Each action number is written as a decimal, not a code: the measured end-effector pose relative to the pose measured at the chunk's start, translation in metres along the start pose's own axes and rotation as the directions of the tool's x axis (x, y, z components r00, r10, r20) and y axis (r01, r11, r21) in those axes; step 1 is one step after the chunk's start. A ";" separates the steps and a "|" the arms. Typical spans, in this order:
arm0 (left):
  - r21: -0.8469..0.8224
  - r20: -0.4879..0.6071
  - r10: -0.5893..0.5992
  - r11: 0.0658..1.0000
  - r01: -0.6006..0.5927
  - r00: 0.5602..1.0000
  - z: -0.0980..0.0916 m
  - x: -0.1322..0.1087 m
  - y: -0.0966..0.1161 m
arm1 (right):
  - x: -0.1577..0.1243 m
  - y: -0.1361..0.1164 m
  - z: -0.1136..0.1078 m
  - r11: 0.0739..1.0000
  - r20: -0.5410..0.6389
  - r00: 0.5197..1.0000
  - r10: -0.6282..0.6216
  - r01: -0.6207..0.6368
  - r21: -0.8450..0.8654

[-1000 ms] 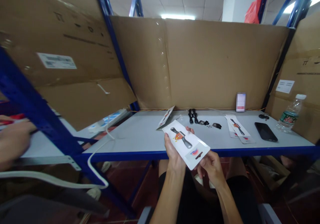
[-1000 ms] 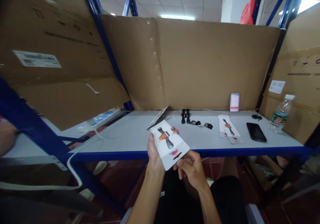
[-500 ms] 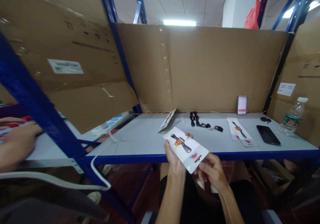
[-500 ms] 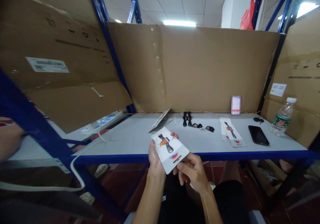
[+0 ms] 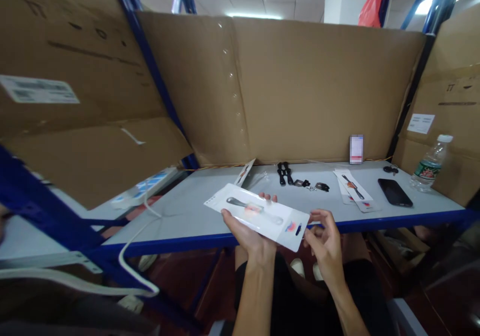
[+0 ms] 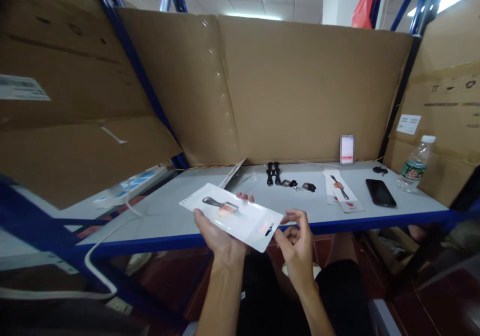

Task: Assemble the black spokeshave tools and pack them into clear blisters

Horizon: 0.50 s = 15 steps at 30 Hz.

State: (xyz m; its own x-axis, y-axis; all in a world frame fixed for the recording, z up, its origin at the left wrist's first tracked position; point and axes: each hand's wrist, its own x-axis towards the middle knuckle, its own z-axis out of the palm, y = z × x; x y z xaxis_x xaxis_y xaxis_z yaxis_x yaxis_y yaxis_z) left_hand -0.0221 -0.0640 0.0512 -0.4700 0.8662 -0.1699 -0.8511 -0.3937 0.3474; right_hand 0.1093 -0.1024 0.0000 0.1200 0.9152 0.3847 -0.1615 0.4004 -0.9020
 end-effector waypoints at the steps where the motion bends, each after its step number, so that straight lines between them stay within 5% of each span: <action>1: 0.007 -0.026 -0.012 1.000 0.012 1.000 0.003 -0.001 0.000 | 0.000 -0.003 -0.002 0.989 -0.009 0.996 -0.083 0.082 -0.120; 4: 0.038 -0.089 -0.057 0.997 0.061 0.994 0.007 -0.002 0.001 | 0.001 -0.011 -0.008 0.842 0.109 0.934 -0.340 0.353 -0.408; 8: 0.094 -0.115 -0.125 0.986 0.136 0.985 0.003 0.006 -0.003 | 0.007 -0.024 -0.010 0.532 0.289 0.756 -0.587 0.630 -0.566; 12: 0.106 -0.084 -0.198 0.973 0.206 0.977 0.003 0.022 -0.007 | 0.015 -0.035 -0.006 0.373 0.386 0.661 -0.643 0.711 -0.596; 15: 0.162 -0.072 -0.225 0.959 0.234 0.972 0.002 0.031 -0.004 | 0.017 -0.034 -0.005 0.339 0.395 0.662 -0.637 0.701 -0.627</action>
State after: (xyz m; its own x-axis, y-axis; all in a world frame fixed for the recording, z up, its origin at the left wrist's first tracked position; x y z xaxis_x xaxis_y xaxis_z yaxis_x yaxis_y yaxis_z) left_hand -0.0330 -0.0349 0.0462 -0.2822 0.9080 -0.3097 -0.8880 -0.1250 0.4426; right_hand 0.1212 -0.1006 0.0360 -0.2049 0.3685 0.9068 0.6434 0.7488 -0.1589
